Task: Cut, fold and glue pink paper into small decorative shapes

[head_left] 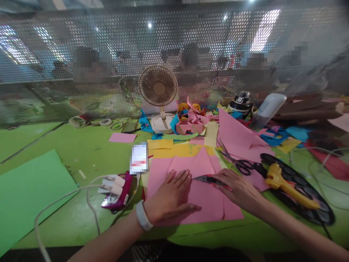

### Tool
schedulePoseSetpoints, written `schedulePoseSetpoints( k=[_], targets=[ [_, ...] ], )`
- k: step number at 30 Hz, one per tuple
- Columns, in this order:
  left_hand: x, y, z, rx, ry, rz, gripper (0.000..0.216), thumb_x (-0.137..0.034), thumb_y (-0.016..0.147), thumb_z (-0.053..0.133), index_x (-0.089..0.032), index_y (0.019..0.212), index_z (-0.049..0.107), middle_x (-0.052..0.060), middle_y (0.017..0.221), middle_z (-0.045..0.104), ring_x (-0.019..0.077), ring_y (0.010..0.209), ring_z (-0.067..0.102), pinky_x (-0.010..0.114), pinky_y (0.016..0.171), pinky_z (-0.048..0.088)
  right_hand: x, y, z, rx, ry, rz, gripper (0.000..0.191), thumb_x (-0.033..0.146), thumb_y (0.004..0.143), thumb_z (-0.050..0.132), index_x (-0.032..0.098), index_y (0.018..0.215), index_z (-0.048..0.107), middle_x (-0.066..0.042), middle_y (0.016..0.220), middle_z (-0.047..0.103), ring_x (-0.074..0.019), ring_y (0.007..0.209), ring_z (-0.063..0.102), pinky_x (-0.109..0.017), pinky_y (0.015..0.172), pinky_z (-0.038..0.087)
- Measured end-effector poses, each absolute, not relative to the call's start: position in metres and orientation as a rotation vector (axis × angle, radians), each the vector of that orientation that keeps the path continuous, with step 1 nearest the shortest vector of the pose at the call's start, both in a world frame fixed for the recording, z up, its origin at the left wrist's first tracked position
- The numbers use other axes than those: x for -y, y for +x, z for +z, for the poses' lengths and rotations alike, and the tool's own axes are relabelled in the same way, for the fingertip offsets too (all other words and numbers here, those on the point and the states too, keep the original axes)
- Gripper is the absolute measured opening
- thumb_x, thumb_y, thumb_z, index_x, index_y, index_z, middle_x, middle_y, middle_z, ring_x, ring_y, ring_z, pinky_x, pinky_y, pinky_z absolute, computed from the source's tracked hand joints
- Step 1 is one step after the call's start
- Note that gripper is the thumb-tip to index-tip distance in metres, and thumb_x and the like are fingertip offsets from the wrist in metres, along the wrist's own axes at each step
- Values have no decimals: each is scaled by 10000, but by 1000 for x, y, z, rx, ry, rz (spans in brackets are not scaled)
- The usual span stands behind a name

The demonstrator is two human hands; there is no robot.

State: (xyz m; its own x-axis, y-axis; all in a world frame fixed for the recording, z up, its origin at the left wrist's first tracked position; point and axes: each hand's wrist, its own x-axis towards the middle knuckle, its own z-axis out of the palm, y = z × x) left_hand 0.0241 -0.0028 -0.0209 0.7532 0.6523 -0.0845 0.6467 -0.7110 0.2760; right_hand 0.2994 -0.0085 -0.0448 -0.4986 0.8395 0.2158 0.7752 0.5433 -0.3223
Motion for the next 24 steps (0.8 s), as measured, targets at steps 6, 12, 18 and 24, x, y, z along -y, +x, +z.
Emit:
schedulePoseSetpoints(
  k=[6, 12, 18, 24],
  targets=[
    [8, 17, -22, -1133, 2676, 88, 785, -658, 850, 278, -221, 1456, 36, 73, 1519, 80, 261, 1387, 80, 446, 1122, 59, 15, 308, -52, 2405, -1372, 228, 253, 276, 903, 470, 229, 1137, 554, -63, 944, 586, -202, 876, 569, -337, 744, 480],
    [11, 6, -24, -1047, 2667, 36, 790, -660, 844, 300, -237, 1455, 30, 67, 1513, 117, 253, 1381, 128, 448, 1123, 52, 14, 305, -50, 2387, -1368, 220, 252, 280, 901, 471, 231, 1125, 573, -62, 927, 592, -204, 874, 572, -338, 737, 489],
    [7, 6, -15, -1001, 2637, 44, 767, -657, 842, 320, -264, 1452, 71, 47, 1503, 170, 245, 1374, 166, 432, 1125, 69, 11, 296, -46, 2409, -1290, 237, 252, 264, 888, 496, 236, 1125, 577, -59, 939, 596, -196, 874, 579, -333, 765, 493],
    [5, 3, -11, -971, 2640, 42, 762, -646, 848, 328, -265, 1452, 60, 44, 1498, 186, 233, 1371, 183, 430, 1128, 63, 9, 293, -42, 2425, -1260, 306, 244, 241, 883, 508, 226, 1117, 575, -61, 947, 593, -198, 892, 572, -340, 778, 488]
  ],
)
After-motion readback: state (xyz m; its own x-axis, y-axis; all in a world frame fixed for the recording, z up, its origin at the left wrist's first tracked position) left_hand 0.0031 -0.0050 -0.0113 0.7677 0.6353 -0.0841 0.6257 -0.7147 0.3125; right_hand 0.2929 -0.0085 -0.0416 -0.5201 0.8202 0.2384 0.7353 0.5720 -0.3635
